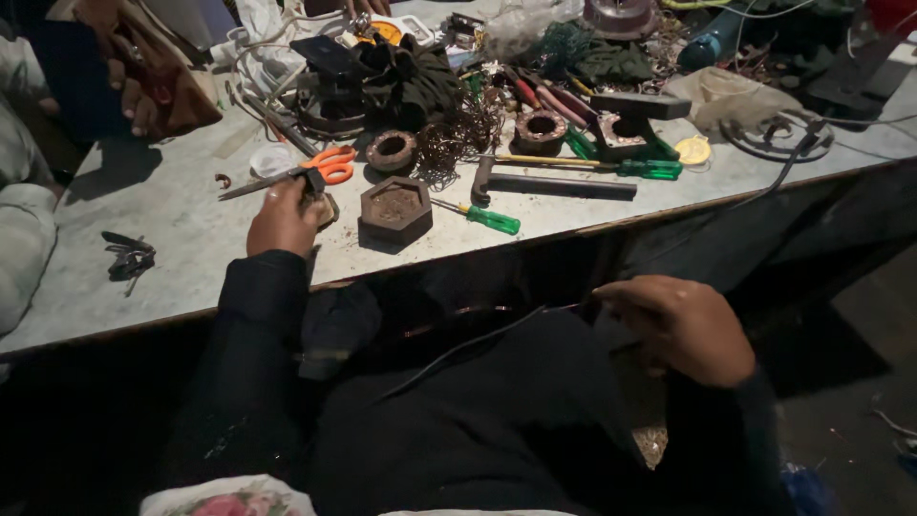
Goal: The person winds copper wire around a hexagonal core, then unwinds it and uses a screwdriver to adjust the core. The person also handles a metal bar and other tools on the table.
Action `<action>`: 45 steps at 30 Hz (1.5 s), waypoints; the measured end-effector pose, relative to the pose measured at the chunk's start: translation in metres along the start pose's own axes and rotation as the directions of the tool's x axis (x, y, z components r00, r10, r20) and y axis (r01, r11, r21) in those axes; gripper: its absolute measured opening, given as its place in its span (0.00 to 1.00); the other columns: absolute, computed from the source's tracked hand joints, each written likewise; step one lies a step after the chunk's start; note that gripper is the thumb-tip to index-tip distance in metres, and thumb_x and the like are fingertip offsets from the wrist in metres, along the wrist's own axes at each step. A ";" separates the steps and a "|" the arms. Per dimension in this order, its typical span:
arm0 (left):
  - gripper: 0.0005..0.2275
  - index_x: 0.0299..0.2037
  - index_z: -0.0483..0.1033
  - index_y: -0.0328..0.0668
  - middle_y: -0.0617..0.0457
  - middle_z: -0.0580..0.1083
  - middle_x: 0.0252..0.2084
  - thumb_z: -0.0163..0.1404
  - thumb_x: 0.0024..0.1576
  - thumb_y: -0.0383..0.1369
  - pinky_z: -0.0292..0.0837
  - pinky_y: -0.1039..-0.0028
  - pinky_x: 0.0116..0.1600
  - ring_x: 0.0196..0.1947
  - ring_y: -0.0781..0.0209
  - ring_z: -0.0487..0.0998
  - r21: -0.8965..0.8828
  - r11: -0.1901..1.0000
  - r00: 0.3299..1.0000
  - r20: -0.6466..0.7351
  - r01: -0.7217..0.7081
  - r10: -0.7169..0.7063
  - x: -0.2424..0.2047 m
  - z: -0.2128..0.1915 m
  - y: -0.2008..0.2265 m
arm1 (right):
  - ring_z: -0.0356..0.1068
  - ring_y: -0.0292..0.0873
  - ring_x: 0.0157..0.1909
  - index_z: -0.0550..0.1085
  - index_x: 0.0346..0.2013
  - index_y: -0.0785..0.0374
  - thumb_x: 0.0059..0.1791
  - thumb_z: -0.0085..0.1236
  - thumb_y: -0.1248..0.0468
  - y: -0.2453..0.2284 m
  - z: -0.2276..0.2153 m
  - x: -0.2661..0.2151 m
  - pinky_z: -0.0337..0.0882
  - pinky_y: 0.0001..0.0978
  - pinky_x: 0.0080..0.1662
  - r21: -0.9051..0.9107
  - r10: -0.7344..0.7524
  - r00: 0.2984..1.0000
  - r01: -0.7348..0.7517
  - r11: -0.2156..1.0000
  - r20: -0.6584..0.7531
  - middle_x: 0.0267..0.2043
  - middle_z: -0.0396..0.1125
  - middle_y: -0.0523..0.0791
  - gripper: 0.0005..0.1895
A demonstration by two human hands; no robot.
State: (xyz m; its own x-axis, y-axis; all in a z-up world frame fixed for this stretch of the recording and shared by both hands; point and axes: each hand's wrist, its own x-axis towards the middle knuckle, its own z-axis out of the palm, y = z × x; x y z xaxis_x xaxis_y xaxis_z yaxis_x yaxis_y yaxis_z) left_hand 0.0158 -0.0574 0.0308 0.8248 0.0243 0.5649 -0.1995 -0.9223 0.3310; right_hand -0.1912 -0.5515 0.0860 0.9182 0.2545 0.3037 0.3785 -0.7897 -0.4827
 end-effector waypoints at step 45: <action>0.21 0.69 0.64 0.34 0.57 0.69 0.39 0.39 0.66 0.29 0.56 0.84 0.32 0.29 0.74 0.58 -0.911 -0.399 0.903 0.252 0.101 -0.347 -0.180 -0.172 0.072 | 0.76 0.51 0.33 0.79 0.51 0.62 0.45 0.60 0.68 -0.135 0.155 -0.020 0.75 0.41 0.33 0.235 -0.644 0.715 0.600 0.765 0.270 0.35 0.75 0.52 0.19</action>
State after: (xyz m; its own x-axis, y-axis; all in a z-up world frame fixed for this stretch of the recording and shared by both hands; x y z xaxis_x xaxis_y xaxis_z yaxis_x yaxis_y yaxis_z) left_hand -0.2379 -0.0621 0.0828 0.9476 0.2450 0.2048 -0.3193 0.7221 0.6137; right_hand -0.2425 -0.3630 0.0176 0.4444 0.8418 0.3063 0.8679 -0.3199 -0.3801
